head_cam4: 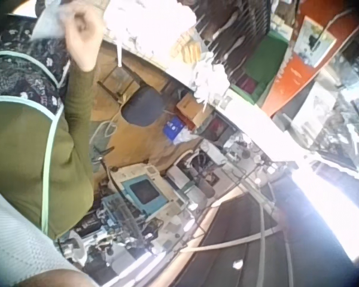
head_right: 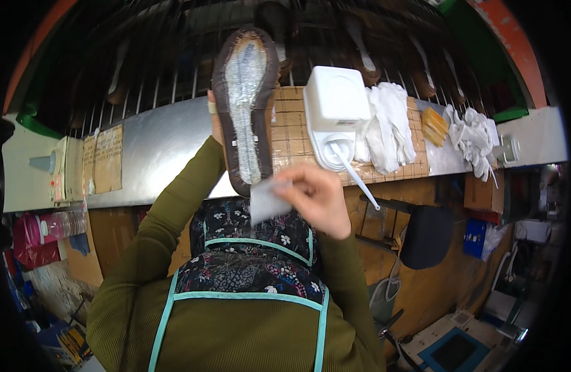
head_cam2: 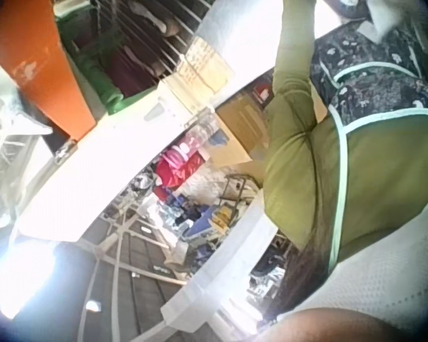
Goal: The person holds a brown shoe and repeatedly applies a white substance to the sole using a small brush, then wipes the sole with a white cloth. The person rotates the shoe to access different areas of the sole and continues the cleaning process throughout the clip.
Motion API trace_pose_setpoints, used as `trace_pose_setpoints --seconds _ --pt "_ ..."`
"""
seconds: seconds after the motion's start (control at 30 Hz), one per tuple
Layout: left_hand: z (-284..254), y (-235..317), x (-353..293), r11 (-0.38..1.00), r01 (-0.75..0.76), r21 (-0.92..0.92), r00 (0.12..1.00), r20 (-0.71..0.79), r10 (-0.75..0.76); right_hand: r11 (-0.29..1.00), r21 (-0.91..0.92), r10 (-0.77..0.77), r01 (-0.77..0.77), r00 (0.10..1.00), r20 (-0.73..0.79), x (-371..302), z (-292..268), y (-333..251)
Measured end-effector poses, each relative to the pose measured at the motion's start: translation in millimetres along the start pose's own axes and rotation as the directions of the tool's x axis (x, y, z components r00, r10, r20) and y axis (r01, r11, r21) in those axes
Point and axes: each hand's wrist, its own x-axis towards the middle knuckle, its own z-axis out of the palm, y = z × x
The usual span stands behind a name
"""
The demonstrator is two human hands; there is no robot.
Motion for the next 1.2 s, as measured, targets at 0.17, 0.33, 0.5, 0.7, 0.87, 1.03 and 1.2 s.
trace_pose_setpoints --seconds 0.17,0.33,0.5,0.7,0.87,1.03,1.2 --pt "7.4 -4.0 5.2 1.0 0.016 -0.009 0.993 0.115 -0.015 0.988 0.04 -0.144 0.148 0.986 -0.08 87.4 11.1 -1.1" --pt "12.8 -3.6 5.1 0.995 -0.022 0.094 0.999 0.036 0.018 0.957 -0.085 -0.288 0.278 0.948 -0.135 131.6 12.2 3.3" --pt "13.9 -2.9 2.7 0.986 -0.057 0.158 0.996 -0.059 0.067 0.818 -0.464 -0.459 0.34 0.872 -0.17 159.4 7.3 6.9" --pt "13.1 -0.9 1.3 0.985 -0.037 0.169 0.998 -0.041 0.044 0.789 -0.482 -0.531 0.381 0.817 -0.224 183.7 4.4 12.9" --pt "-0.3 -5.2 4.0 0.986 -0.031 0.165 1.0 0.001 0.031 0.758 -0.58 -0.523 0.298 0.808 -0.27 193.3 4.2 10.2" --pt "3.9 -3.1 -1.1 0.98 -0.014 0.2 0.999 -0.039 0.022 0.711 -0.681 -0.498 0.172 0.808 -0.316 197.1 5.8 12.5" --pt "3.1 -4.5 -0.8 0.987 0.012 0.162 0.997 -0.077 0.0 0.726 -0.677 -0.437 0.122 0.842 -0.316 197.5 3.8 15.9"
